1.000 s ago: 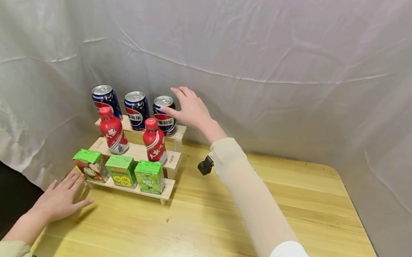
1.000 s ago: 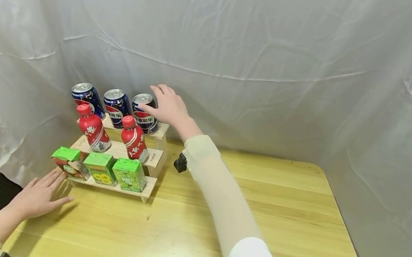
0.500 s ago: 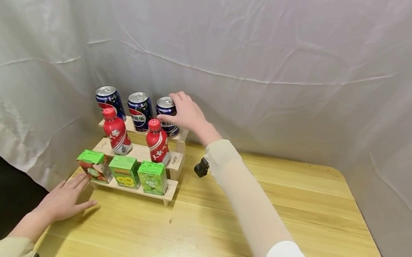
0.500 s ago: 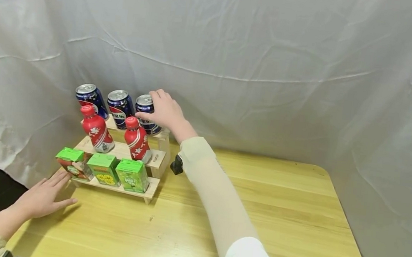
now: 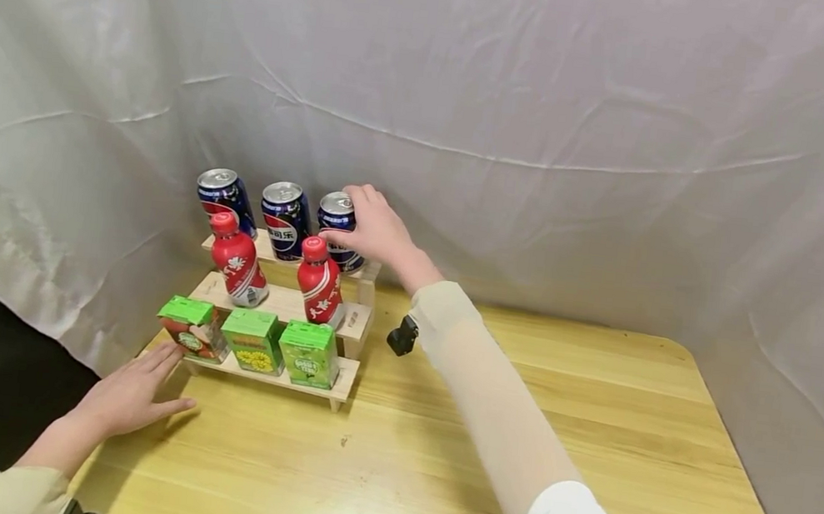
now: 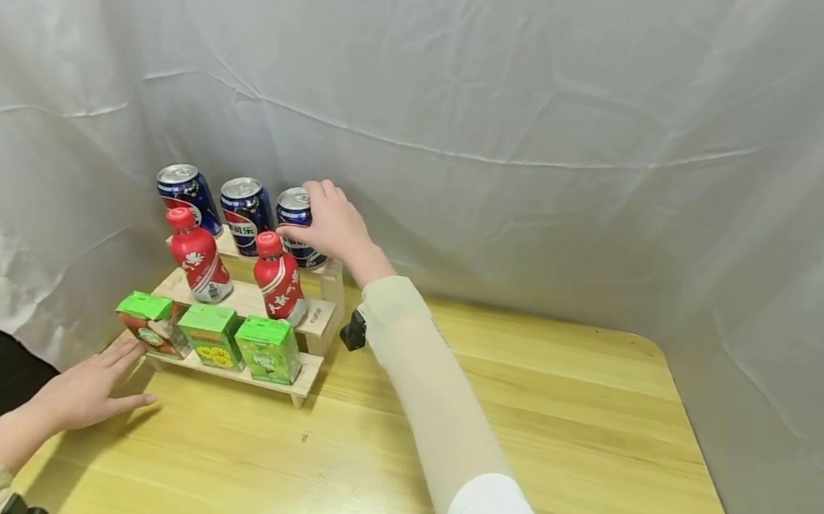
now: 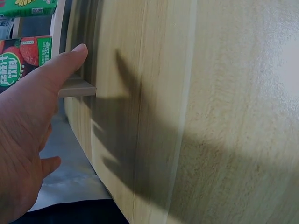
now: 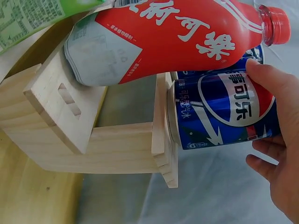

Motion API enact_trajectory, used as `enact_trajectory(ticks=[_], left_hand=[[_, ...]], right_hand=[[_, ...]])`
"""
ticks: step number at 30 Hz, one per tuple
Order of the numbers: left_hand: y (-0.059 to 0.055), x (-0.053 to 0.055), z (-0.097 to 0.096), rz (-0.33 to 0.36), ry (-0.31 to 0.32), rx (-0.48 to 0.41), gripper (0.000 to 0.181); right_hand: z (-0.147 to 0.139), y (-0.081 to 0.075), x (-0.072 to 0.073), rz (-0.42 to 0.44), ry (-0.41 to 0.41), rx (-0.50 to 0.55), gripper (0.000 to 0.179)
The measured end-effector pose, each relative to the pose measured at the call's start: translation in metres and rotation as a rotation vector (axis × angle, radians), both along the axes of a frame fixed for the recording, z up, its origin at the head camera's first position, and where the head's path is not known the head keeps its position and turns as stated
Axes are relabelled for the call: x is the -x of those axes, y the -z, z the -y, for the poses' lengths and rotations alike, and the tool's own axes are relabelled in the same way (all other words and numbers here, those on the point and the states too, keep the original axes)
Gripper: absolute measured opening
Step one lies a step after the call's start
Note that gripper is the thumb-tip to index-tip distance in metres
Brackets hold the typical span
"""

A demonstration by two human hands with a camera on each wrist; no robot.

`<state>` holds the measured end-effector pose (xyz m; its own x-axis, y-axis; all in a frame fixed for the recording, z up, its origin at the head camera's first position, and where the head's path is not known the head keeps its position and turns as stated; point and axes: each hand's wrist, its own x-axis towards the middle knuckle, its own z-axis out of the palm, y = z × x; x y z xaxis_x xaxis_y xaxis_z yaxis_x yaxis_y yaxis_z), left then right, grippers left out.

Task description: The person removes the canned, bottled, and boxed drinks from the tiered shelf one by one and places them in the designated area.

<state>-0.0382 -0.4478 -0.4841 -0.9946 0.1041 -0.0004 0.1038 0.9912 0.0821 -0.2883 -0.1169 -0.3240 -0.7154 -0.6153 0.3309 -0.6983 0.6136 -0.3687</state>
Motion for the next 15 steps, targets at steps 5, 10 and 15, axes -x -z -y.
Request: enact_trajectory(ticks=[5, 10, 15], left_hand=[[-0.003, 0.001, 0.002, 0.0, 0.009, 0.019, 0.098], [-0.005, 0.0, 0.0, 0.01, 0.005, 0.015, 0.098], [-0.006, -0.003, -0.002, 0.024, -0.018, 0.03, 0.097]], right_hand=[[-0.001, 0.0, 0.001, -0.002, -0.017, 0.046, 0.083], [-0.008, 0.002, 0.002, -0.022, -0.005, 0.058, 0.079], [-0.017, 0.003, -0.001, -0.028, -0.009, 0.074, 0.079]])
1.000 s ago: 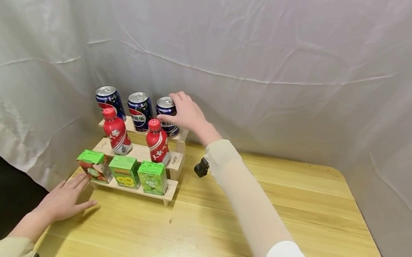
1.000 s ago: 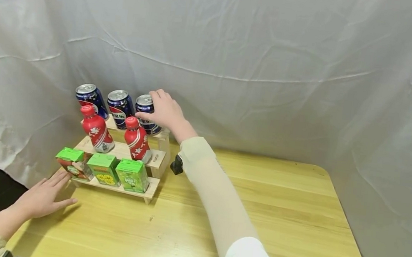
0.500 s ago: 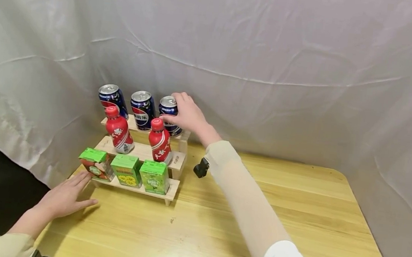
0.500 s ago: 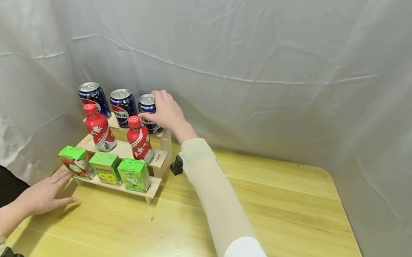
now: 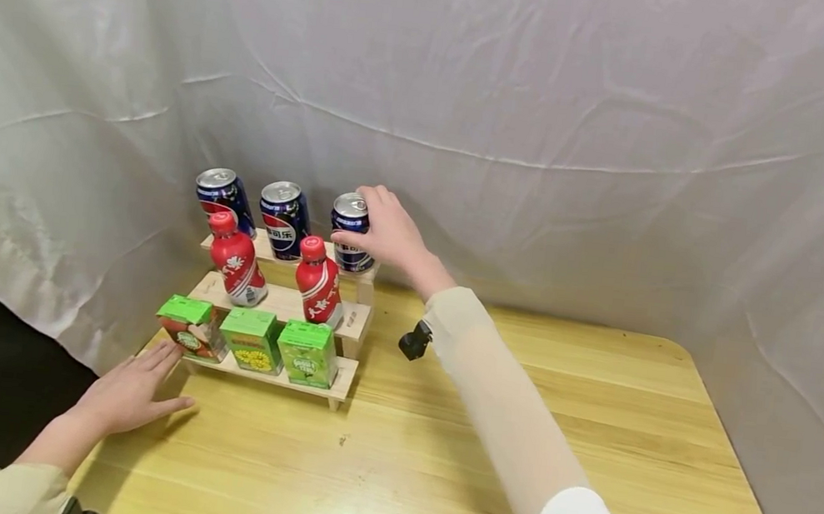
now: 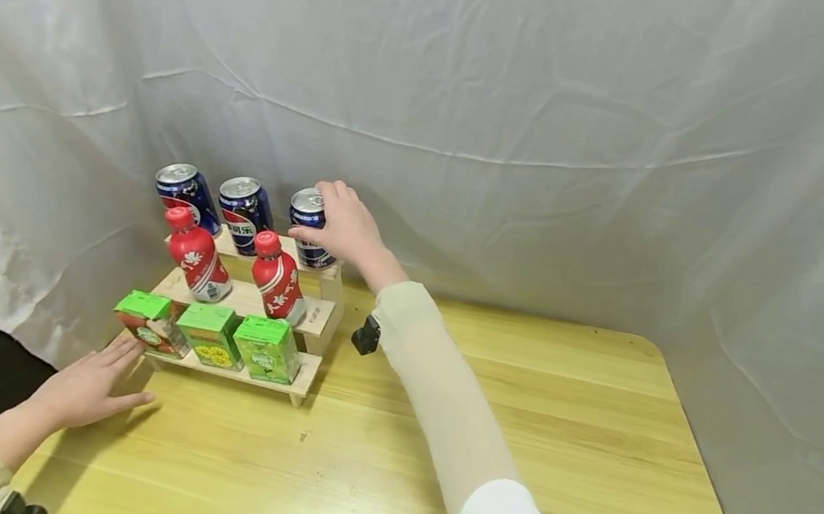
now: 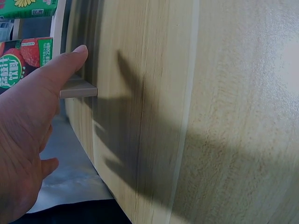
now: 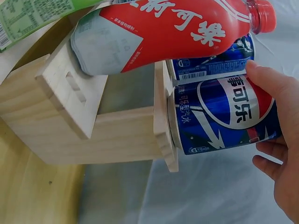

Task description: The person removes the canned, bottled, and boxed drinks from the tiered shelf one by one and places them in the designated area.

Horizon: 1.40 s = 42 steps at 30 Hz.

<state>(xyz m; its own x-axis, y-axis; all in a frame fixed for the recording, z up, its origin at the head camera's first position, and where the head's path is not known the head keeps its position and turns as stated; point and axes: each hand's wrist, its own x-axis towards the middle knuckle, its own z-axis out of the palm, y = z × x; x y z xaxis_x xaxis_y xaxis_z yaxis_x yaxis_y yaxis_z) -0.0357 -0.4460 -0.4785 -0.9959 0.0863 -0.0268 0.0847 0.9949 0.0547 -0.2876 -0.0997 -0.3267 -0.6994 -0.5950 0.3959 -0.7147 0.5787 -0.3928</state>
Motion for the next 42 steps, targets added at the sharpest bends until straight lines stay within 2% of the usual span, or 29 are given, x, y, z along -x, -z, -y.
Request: enact_trajectory(ticks=[7, 14, 22, 26, 33, 42], left_hand=[[0.0, 0.0, -0.001, 0.003, -0.01, -0.008, 0.096], [0.0, 0.001, 0.001, -0.012, -0.006, -0.008, 0.096], [-0.002, 0.003, 0.001, -0.002, -0.003, -0.014, 0.097], [-0.003, 0.001, 0.0, 0.002, -0.006, -0.019, 0.097], [-0.002, 0.0, -0.001, -0.007, 0.009, -0.015, 0.096], [-0.001, 0.001, -0.001, -0.009, 0.005, -0.013, 0.097]], right_hand=[[-0.021, 0.003, -0.006, 0.02, 0.005, 0.052, 0.072], [-0.046, 0.007, -0.014, 0.056, 0.042, 0.086, 0.076], [-0.083, 0.011, -0.016, 0.03, 0.053, 0.096, 0.075], [-0.106, 0.018, -0.02, 0.027, 0.069, 0.074, 0.076], [-0.147, 0.03, -0.027, -0.03, 0.086, 0.002, 0.077], [-0.197, 0.043, -0.036, -0.037, 0.128, -0.034, 0.08]])
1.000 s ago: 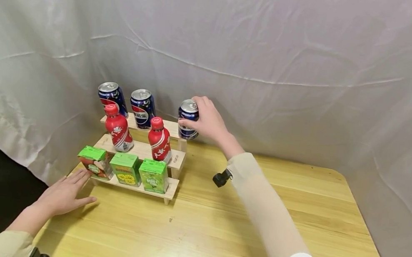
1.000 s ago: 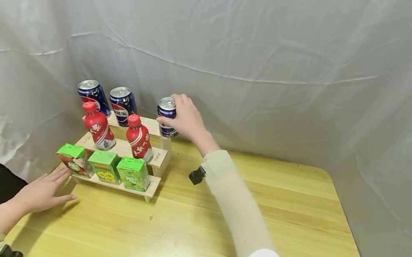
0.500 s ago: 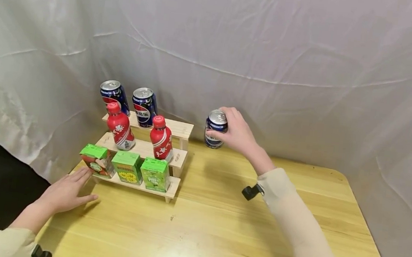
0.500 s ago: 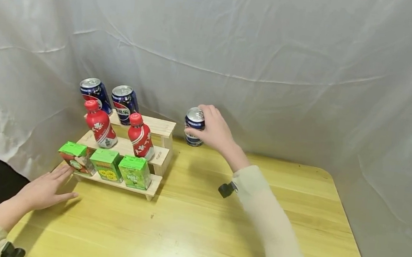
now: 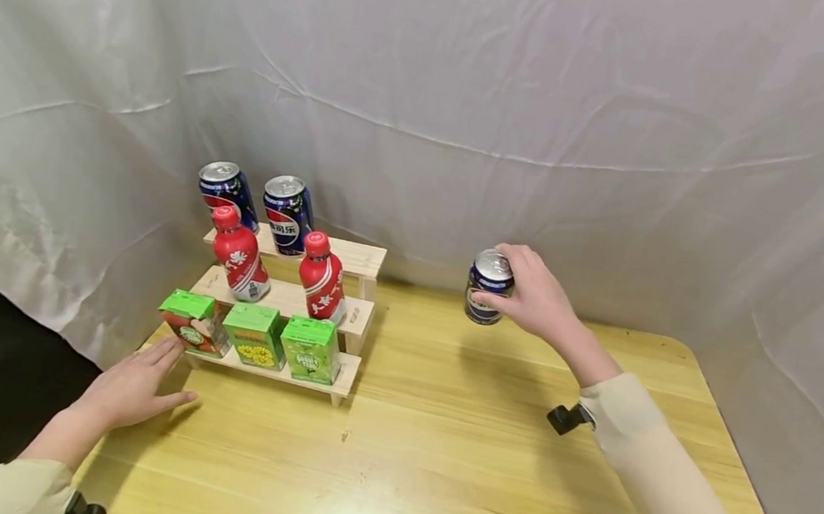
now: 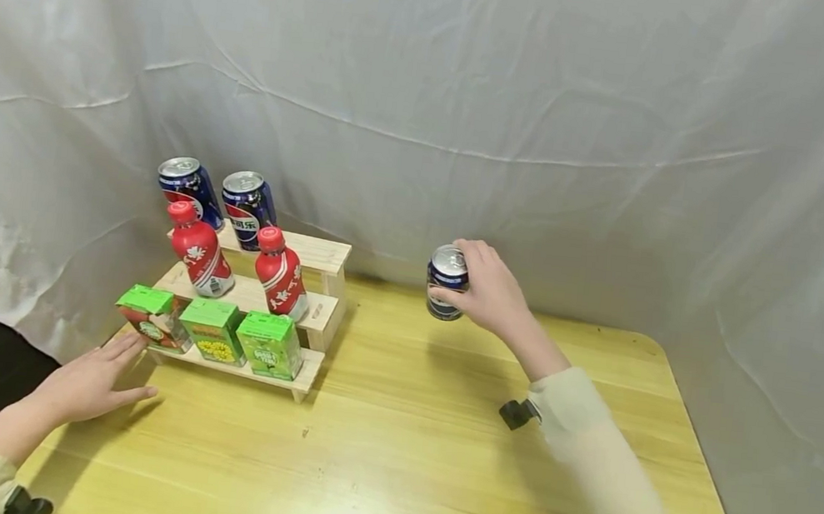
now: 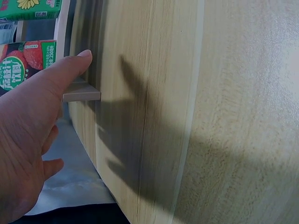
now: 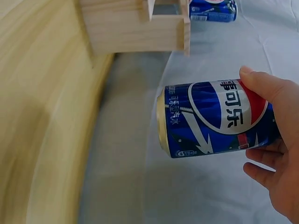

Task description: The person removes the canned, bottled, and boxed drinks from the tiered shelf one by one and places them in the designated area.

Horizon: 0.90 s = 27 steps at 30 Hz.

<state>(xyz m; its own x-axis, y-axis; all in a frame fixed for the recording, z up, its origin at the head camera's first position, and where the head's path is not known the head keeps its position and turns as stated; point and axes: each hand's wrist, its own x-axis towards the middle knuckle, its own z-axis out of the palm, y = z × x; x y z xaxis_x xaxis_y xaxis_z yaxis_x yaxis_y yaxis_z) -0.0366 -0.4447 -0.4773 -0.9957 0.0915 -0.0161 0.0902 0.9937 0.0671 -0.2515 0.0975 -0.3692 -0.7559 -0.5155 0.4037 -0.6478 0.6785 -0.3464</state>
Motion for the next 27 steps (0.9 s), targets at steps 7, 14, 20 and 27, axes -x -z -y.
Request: enact_trajectory(ticks=[7, 14, 20, 27], left_hand=[[0.002, -0.001, -0.002, 0.005, -0.007, -0.006, 0.097], [0.001, -0.001, 0.0, 0.015, -0.011, -0.002, 0.098], [0.0, 0.0, 0.002, -0.002, 0.002, 0.008, 0.098], [0.001, 0.001, 0.002, -0.006, 0.005, 0.008, 0.098]], right_hand=[[-0.038, 0.011, -0.01, 0.017, 0.039, -0.027, 0.081], [-0.072, 0.024, -0.017, 0.012, 0.093, -0.032, 0.078], [-0.098, 0.036, -0.016, -0.039, 0.118, -0.007, 0.073], [-0.129, 0.05, -0.011, -0.035, 0.158, -0.003, 0.073]])
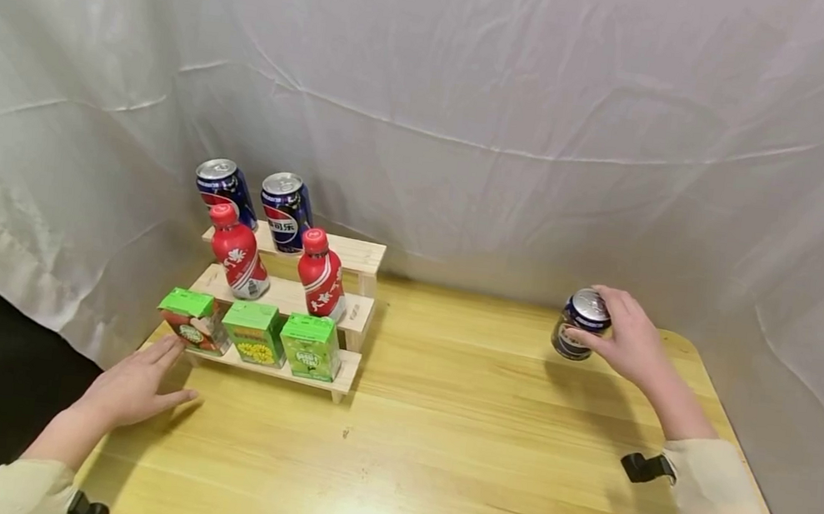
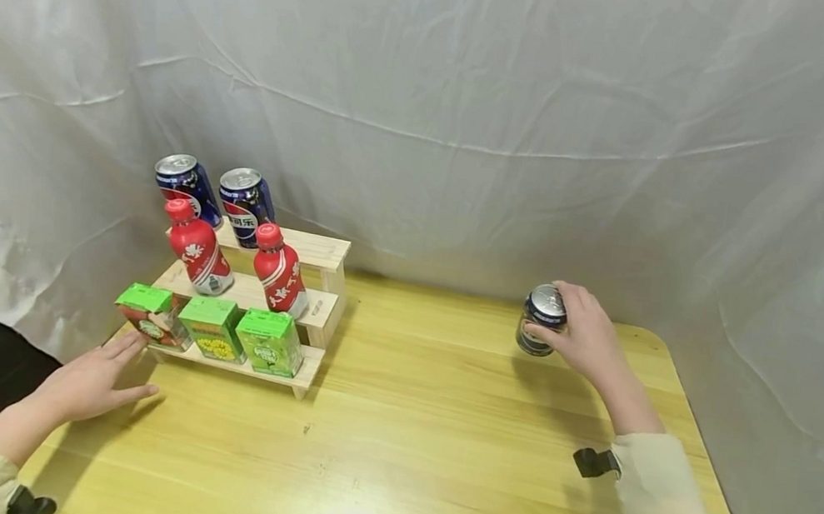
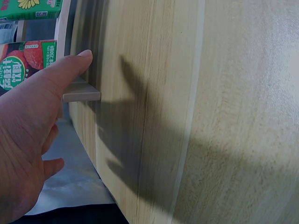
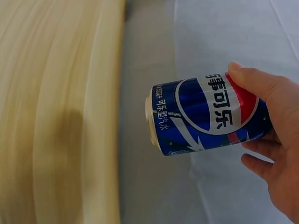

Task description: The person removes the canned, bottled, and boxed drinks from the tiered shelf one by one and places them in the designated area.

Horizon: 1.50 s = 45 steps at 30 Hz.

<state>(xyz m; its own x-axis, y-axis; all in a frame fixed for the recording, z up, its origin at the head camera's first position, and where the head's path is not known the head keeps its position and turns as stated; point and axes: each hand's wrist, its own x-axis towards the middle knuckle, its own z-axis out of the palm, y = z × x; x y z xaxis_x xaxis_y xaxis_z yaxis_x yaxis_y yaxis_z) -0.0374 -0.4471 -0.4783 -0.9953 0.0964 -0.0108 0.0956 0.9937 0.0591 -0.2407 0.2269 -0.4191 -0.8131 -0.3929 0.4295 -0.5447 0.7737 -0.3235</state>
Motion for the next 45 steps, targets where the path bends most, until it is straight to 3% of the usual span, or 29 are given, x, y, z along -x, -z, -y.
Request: enact_trajectory(ticks=[23, 45], left_hand=[[0.004, -0.007, -0.002, 0.01, -0.028, -0.03, 0.098], [0.003, -0.003, -0.002, -0.015, -0.013, -0.033, 0.096]], right_hand=[[-0.076, 0.033, 0.003, 0.161, 0.151, 0.01, 0.084], [-0.113, 0.067, 0.017, 0.208, 0.142, 0.023, 0.087]])
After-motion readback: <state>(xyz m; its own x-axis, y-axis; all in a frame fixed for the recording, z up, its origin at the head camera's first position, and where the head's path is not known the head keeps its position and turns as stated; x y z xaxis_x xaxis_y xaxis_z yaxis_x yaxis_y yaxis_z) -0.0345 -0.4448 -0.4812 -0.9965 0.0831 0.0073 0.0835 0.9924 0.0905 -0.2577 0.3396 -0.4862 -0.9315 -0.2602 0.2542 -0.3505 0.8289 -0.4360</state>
